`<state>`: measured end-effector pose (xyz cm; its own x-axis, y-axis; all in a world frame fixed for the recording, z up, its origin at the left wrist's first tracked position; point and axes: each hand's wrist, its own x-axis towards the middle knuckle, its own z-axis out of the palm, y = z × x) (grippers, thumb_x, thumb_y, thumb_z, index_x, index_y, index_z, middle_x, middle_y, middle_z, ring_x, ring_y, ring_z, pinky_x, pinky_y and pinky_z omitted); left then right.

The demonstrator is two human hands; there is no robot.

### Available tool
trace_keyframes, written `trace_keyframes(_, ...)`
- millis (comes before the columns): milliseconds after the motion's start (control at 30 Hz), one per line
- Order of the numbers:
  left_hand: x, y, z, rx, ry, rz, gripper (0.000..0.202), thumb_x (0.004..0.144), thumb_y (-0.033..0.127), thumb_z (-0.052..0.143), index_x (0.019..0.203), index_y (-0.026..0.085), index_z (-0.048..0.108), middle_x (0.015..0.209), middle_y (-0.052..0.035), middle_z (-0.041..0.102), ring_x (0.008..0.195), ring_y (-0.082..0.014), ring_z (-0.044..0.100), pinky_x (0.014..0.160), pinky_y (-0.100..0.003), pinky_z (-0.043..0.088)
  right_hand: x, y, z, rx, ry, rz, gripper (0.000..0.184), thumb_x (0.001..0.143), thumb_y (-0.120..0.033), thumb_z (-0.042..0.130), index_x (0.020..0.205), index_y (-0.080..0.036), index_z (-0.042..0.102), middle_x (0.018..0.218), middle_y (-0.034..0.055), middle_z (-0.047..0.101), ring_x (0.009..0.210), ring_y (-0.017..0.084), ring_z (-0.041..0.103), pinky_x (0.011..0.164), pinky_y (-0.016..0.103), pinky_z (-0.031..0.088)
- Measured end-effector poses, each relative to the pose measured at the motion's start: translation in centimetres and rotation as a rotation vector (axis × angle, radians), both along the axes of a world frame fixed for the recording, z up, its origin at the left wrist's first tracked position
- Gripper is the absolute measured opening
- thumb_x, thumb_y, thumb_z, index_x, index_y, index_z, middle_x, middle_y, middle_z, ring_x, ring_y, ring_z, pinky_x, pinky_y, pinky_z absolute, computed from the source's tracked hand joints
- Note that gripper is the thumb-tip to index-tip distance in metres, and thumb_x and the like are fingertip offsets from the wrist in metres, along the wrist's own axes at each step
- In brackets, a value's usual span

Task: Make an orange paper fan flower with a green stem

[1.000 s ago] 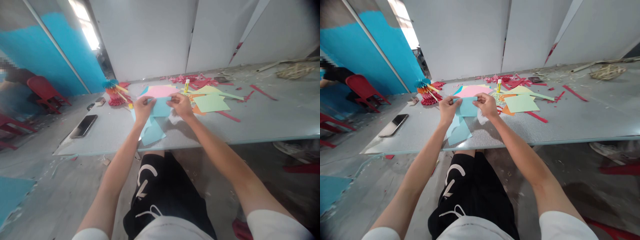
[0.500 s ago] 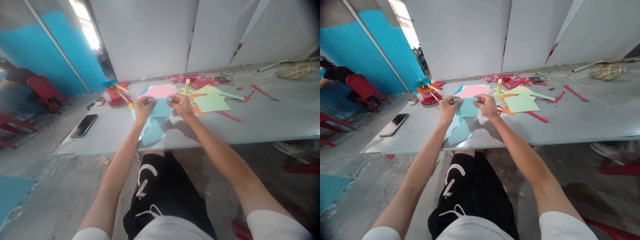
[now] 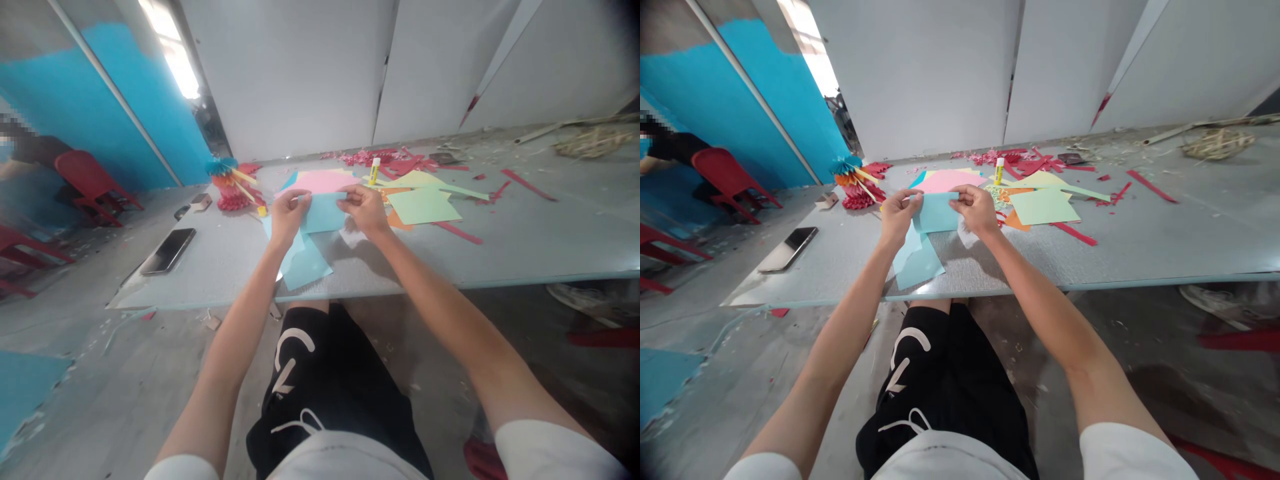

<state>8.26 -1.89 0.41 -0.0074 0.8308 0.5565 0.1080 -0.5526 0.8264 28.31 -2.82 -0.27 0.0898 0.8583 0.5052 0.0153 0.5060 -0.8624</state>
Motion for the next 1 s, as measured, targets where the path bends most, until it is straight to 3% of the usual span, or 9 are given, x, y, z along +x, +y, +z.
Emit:
trace_keyframes(300,0.15,0.03,0.00,-0.028,-0.025,0.025,0.020,0.076,0.033,0.077,0.091,0.020,0.077,0.076,-0.0031,0.072,0.072,-0.0166,0.066,0.062,-0.027,0.049,-0.04,0.07,0.01,-0.035,-0.028,0.015,0.027,0.067,-0.024,0.076,0.094,-0.018,0.074,0.075,0.0003,0.067,0.074,0.015,0.064,0.073,0.030,0.055)
trace_keyframes(633,-0.06,0.07,-0.15,-0.030,0.014,0.031,0.023,0.075,0.033,0.078,0.093,0.020,0.077,0.074,-0.0021,0.072,0.066,-0.0145,0.062,0.060,-0.026,0.046,0.02,0.09,-0.11,-0.028,-0.045,0.047,0.031,0.066,-0.028,0.077,0.096,-0.019,0.074,0.073,-0.0009,0.065,0.070,0.014,0.060,0.069,0.029,0.053)
trace_keyframes(833,0.12,-0.26,0.29,0.030,0.037,0.006,0.017,0.075,0.028,0.077,0.091,0.020,0.075,0.080,-0.0025,0.072,0.071,-0.0142,0.063,0.061,-0.025,0.046,0.13,-0.08,0.20,0.016,-0.070,-0.006,0.026,0.079,-0.045,0.071,0.086,-0.019,0.074,0.072,0.0005,0.066,0.068,0.014,0.058,0.065,0.028,0.050)
trace_keyframes(1000,0.19,-0.61,0.45,0.065,0.018,0.007,0.024,0.077,0.024,0.076,0.100,0.021,0.072,0.086,-0.0032,0.072,0.075,-0.0146,0.064,0.066,-0.026,0.049,0.16,-0.05,0.16,0.022,-0.062,-0.016,0.024,0.075,-0.039,0.077,0.088,-0.020,0.074,0.076,0.0008,0.070,0.068,0.014,0.062,0.066,0.029,0.052)
